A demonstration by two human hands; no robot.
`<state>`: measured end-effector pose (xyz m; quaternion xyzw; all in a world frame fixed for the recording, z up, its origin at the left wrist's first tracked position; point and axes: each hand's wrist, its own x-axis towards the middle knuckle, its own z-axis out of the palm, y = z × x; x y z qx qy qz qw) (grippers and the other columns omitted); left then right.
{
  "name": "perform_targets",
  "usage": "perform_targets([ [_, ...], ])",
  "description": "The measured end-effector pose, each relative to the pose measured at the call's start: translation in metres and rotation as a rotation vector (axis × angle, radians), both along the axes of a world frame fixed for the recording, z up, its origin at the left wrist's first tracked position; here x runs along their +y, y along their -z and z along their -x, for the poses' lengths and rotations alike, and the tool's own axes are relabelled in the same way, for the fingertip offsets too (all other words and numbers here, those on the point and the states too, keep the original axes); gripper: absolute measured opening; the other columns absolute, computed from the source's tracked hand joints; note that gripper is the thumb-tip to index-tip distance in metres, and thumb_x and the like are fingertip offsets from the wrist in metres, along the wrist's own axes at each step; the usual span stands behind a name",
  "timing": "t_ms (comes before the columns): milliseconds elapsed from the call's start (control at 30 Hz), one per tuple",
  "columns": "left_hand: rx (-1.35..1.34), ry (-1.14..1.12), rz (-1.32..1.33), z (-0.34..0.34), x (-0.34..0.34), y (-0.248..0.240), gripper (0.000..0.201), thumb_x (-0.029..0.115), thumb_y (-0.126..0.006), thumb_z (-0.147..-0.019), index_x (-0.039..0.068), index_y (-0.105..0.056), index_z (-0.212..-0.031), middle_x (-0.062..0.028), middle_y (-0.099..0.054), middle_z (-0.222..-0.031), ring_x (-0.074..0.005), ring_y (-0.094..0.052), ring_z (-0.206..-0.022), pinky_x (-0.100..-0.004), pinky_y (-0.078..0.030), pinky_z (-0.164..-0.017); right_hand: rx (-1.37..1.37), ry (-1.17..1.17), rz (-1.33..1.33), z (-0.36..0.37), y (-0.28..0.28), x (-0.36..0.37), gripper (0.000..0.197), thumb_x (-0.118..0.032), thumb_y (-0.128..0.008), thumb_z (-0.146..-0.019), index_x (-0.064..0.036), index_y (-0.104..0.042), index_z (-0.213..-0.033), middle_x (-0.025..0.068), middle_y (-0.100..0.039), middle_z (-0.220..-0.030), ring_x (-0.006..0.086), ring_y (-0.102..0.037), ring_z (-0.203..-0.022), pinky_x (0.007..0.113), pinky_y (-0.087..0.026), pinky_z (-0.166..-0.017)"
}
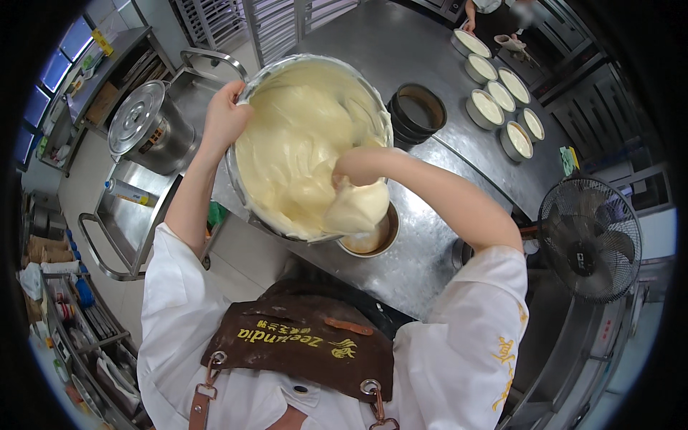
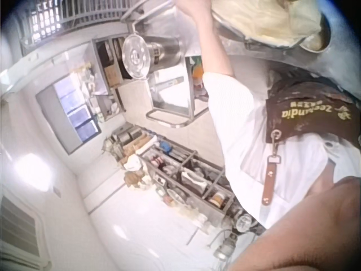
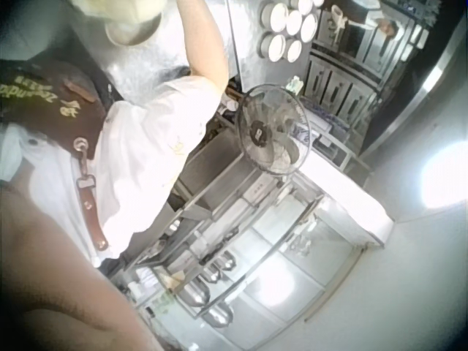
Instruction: The person scoops cake batter from a large metal pot into several round baking tins by hand, then uses their hand to grease the inside of more empty tins with a white substance.
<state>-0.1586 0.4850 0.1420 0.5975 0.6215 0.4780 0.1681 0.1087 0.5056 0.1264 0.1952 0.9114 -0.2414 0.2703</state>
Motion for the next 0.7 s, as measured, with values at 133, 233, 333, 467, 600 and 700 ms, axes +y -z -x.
perform_targets([
  [133,0.075,0.003,-0.002,-0.014,0.001,-0.01,0.016,0.005,-0.049,-0.063,0.002,-0.056,-0.078,-0.0152,-0.055,-0.065,-0.0288,-0.054,-0.062,-0.0337,-0.041,-0.058,0.077,0.113,-0.073,-0.026,-0.017,0.0,0.039,0.003,-0.047,-0.073,-0.0153,-0.066,-0.102,0.0103,-0.065,-0.098,0.0294,-0.059,-0.095,0.038,-0.046,-0.079],
  [233,0.127,-0.018,-0.002,-0.015,0.002,-0.009,0.016,0.006,-0.05,-0.063,0.002,-0.055,-0.078,-0.0165,-0.056,-0.068,-0.0303,-0.056,-0.064,-0.0353,-0.042,-0.059,0.283,0.182,-0.301,-0.007,-0.031,0.003,0.03,-0.005,-0.049,-0.078,-0.0156,-0.067,-0.099,0.0098,-0.065,-0.094,0.0279,-0.06,-0.092,0.039,-0.047,-0.077],
  [333,0.102,0.015,-0.017,-0.016,0.015,0.0,0.019,0.006,-0.05,-0.063,0.002,-0.056,-0.081,-0.0177,-0.057,-0.07,-0.0323,-0.057,-0.067,-0.036,-0.043,-0.061,0.413,0.186,-0.546,0.022,0.016,0.031,0.022,-0.012,-0.052,-0.079,-0.0163,-0.067,-0.095,0.0084,-0.065,-0.092,0.0267,-0.061,-0.088,0.04,-0.047,-0.074],
  [467,0.108,0.027,0.018,-0.023,0.023,-0.01,0.023,0.007,-0.051,-0.064,0.004,-0.059,-0.086,-0.0179,-0.059,-0.075,-0.0328,-0.058,-0.071,-0.0353,-0.044,-0.063,0.185,0.171,-0.592,0.025,0.094,0.069,0.018,-0.017,-0.054,-0.079,-0.0182,-0.067,-0.092,0.006,-0.065,-0.091,0.026,-0.061,-0.085,0.04,-0.048,-0.07],
  [600,0.1,0.016,0.03,-0.02,0.018,-0.008,0.025,0.007,-0.051,-0.065,0.005,-0.06,-0.089,-0.0172,-0.06,-0.077,-0.0321,-0.059,-0.074,-0.0352,-0.044,-0.066,0.043,-0.085,-0.417,0.012,0.081,0.053,0.021,-0.013,-0.057,-0.076,-0.0184,-0.067,-0.094,0.0048,-0.066,-0.091,0.0261,-0.061,-0.086,0.039,-0.049,-0.07],
  [700,0.064,0.043,0.022,-0.017,0.023,-0.001,0.026,0.007,-0.051,-0.065,0.005,-0.06,-0.09,-0.017,-0.061,-0.078,-0.0321,-0.059,-0.074,-0.0352,-0.044,-0.067,0.072,-0.118,-0.291,-0.004,0.043,0.025,0.028,-0.007,-0.056,-0.075,-0.019,-0.067,-0.098,0.0034,-0.065,-0.094,0.0268,-0.06,-0.088,0.038,-0.048,-0.073],
])
